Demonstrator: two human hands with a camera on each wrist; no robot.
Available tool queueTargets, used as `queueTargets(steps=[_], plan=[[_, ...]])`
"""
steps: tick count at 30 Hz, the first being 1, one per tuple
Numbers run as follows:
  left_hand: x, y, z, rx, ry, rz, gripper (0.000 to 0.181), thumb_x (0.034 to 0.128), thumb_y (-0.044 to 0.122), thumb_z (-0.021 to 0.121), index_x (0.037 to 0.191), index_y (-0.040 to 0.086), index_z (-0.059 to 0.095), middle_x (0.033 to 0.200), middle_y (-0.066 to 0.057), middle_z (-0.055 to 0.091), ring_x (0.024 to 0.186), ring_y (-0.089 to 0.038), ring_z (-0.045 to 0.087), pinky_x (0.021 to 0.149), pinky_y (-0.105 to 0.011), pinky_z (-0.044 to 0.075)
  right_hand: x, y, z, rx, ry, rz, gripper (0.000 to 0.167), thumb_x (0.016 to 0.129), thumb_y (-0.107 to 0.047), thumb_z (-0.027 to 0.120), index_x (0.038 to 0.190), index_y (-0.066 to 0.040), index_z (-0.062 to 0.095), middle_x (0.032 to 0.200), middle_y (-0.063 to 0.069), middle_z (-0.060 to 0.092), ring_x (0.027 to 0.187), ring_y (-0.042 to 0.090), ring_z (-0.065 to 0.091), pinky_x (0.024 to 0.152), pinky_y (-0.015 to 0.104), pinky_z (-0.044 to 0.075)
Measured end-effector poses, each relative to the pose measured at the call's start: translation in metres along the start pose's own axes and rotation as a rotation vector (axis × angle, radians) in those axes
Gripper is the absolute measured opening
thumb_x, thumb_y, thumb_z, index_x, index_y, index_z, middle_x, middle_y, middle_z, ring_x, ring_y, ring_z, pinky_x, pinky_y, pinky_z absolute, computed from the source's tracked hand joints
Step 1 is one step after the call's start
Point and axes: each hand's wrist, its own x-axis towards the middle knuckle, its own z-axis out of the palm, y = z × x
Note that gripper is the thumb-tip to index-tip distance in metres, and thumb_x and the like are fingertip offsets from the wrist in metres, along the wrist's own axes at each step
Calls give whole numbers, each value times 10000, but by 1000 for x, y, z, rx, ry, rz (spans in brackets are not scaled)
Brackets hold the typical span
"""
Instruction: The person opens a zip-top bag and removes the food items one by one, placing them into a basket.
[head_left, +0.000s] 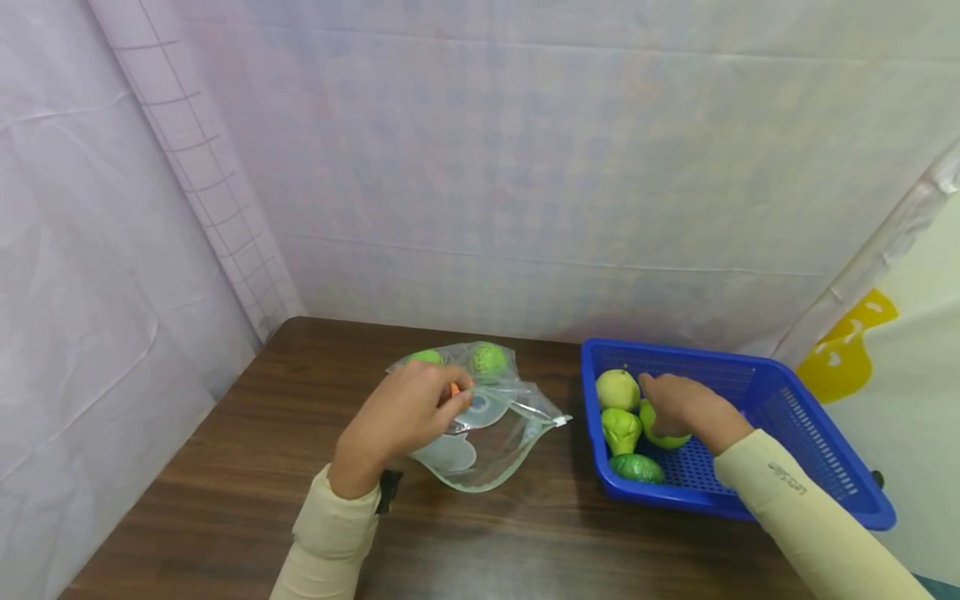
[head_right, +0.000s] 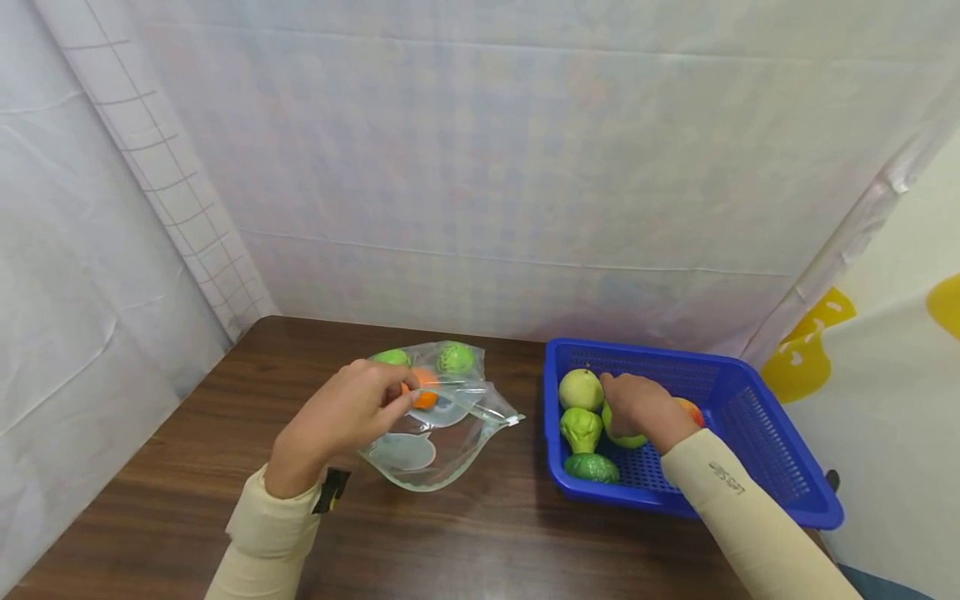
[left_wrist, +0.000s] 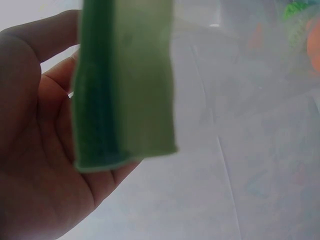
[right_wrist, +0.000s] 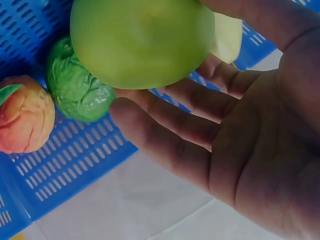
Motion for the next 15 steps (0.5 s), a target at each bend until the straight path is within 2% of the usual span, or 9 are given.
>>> queueTargets(steps=[9,15], plan=[[2,1,0,11,8,13,115,949,182,668,988,142,769,748,108,638,608,-31,472,577,-216,411,4,2,5,-29,6,-24,727,752,-67,777,1374,111,444,1146,304,624,877,295,573,764,460,506],[1,1,1,9,-1,8,113,949,179,672,992,132,765,763,94,652,601,-29,480,575,-213,419,3,3,5,-22,26,-35,748,781,-118,802,1388,118,434,1210,327,604,1037,402,625,858,535,522]])
